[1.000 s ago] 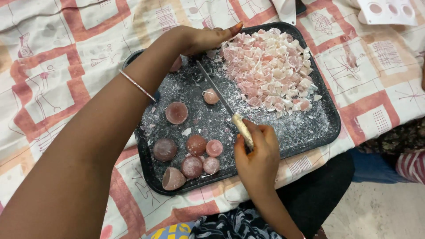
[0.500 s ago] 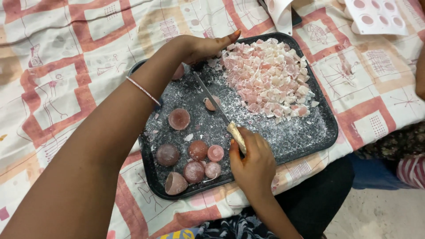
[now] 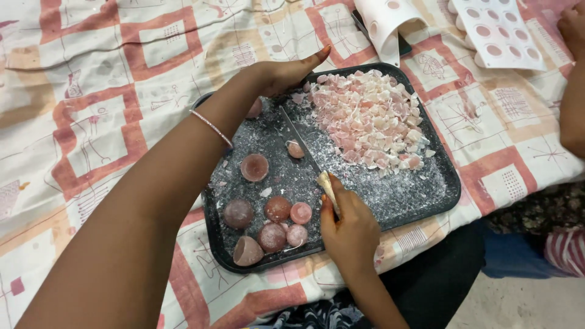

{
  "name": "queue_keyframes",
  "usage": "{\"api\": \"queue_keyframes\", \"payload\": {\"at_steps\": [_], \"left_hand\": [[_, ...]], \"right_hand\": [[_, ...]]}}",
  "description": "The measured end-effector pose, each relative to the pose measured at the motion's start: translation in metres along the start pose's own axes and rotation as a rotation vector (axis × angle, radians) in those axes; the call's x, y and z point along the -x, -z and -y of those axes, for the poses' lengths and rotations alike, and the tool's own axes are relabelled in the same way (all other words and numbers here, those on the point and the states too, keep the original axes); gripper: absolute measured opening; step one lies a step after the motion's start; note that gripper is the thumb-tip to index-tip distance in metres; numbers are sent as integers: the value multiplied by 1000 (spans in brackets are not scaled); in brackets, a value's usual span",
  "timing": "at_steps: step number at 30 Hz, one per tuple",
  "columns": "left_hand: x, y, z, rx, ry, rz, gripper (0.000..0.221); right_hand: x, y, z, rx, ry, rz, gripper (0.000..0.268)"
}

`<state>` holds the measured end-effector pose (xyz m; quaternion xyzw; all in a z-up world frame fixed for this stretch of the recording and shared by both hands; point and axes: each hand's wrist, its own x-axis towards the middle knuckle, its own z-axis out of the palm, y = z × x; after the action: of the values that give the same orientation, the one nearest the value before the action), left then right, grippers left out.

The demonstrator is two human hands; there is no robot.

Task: Cutting and shredding small soap or wax balls into shavings on a tray.

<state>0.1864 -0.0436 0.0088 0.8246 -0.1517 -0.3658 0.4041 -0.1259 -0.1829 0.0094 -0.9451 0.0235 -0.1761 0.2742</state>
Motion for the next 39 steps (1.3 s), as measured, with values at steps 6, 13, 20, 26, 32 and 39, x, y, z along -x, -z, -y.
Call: {"api": "queue_keyframes", "payload": {"at_steps": [6,13,20,26,32,39], "left_hand": [[2,-33,-1,-382,99,-288,107],[26,-45,-25,-586,193,-394,111],[14,-54,-17,-667,236,-444,114],[24,-60,-18,-686,140,-558,112],[32,-61,-19,-679,170,-501,108],[13,-59,-1,-641,76,-588,104]], "right_hand": [[3,0,-2,-23,45,-26,40],[0,0,-1,39,6,24,42],[-6,7,9,119,17,111,39],[-15,9,11,79,7,131,33],[-31,8,23,276,-39,407,24],[-43,11,33,287,-84,520,42]]}}
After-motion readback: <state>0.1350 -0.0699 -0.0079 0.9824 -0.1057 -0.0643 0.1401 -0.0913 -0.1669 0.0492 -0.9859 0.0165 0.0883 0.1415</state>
